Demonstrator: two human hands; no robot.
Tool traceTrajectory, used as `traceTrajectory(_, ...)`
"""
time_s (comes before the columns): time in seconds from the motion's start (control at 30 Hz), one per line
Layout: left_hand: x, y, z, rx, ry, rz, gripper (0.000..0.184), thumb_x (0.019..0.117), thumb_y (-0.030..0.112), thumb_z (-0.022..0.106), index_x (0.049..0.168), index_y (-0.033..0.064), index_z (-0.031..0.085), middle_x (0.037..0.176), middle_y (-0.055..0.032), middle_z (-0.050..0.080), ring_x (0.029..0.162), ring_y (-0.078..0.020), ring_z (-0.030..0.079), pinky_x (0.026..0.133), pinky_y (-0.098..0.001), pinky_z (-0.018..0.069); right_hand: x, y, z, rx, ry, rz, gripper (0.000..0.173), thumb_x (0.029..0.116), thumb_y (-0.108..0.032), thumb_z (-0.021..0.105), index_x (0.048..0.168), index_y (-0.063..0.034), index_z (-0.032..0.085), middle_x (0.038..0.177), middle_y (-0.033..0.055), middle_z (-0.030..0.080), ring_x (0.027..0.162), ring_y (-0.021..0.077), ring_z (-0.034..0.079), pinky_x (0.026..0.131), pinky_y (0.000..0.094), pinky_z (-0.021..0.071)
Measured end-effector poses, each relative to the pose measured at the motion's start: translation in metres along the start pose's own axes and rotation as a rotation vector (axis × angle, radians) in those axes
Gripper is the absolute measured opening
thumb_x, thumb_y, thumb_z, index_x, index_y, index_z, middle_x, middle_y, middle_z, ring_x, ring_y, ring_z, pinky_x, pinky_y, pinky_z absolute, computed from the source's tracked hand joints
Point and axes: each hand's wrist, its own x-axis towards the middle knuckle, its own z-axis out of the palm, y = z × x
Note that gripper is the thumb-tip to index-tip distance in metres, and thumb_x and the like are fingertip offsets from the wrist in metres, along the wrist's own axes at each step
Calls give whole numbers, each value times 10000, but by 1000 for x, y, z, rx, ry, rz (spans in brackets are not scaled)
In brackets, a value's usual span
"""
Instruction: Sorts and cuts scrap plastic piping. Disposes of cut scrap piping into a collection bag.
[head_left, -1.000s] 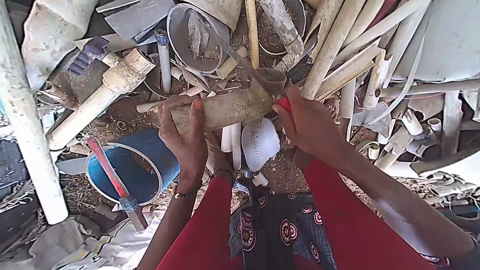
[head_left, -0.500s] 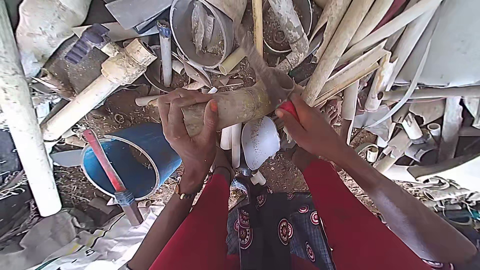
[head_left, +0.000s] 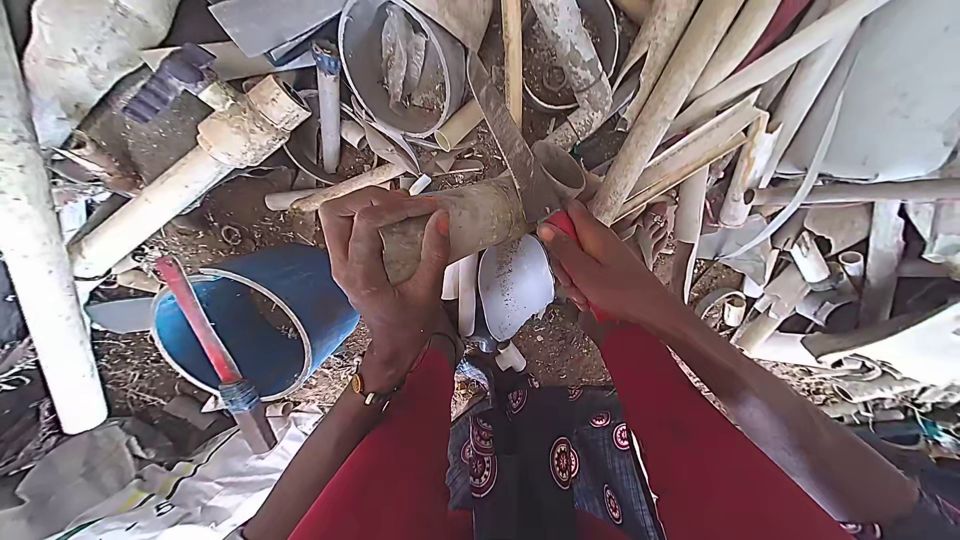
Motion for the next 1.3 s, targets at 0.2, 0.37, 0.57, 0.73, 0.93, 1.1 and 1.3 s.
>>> traceTrajectory(0.2, 5, 1, -5, 53, -27, -78, 258, 995, 294, 667, 1067, 49, 702, 1135, -60, 616, 1127, -105, 583, 953, -255, 483, 0, 12, -2, -629, 428, -313, 323, 1047, -291, 458, 1184, -2, 498, 707, 81, 554, 544, 255, 582, 454, 415, 457)
traceTrajectory(0.37, 7, 3, -6, 49, -47, -123, 232, 999, 277, 662, 1085, 66, 706, 1174, -43, 613, 1164, -103, 569, 974, -260, 475, -1, 13, 10, -681, 383, -212, 296, 1006, -280, 446, 1070, -1, 522, 656, 89, 539, 547, 297, 602, 454, 450, 459)
traceTrajectory(0.57, 1, 12, 1, -2, -33, 18, 181, 964, 213, 705, 1030, 46, 694, 1116, -80, 591, 1110, -138, 596, 960, -286, 505, -7, 5, 2, -381, 107, -28, 216, 1078, -253, 414, 1110, -48, 473, 619, 5, 456, 477, 118, 504, 452, 279, 441)
traceTrajectory(0.73, 8, 15, 0, 46, -55, 30, 198, 966, 223, 703, 1053, 46, 704, 1119, -92, 602, 1102, -138, 604, 939, -273, 508, -16, 16, -11, -539, 258, -270, 271, 1065, -300, 434, 1118, -44, 508, 626, 4, 474, 486, 137, 502, 445, 314, 423)
traceTrajectory(0.93, 5, 6, -3, 35, -40, -134, 232, 990, 268, 676, 1080, 57, 711, 1165, -53, 607, 1129, -89, 581, 950, -239, 486, -31, 24, 3, -745, 546, -484, 332, 1071, -286, 454, 1169, 19, 542, 695, 96, 597, 554, 224, 604, 503, 357, 496)
traceTrajectory(1.1, 5, 2, -1, 15, -40, -166, 255, 995, 280, 669, 1067, 39, 708, 1159, -52, 609, 1133, -80, 580, 970, -238, 484, -25, 22, -1, -699, 339, -286, 384, 1087, -398, 385, 1104, -42, 529, 569, 11, 473, 478, 208, 549, 444, 372, 448)
traceTrajectory(1.3, 2, -3, -3, -28, -49, -227, 229, 1012, 276, 646, 1079, 62, 690, 1174, -32, 611, 1140, -91, 589, 971, -267, 501, -17, 15, 3, -734, 203, -120, 408, 1102, -417, 371, 1118, -35, 513, 594, 59, 518, 556, 294, 623, 518, 454, 499)
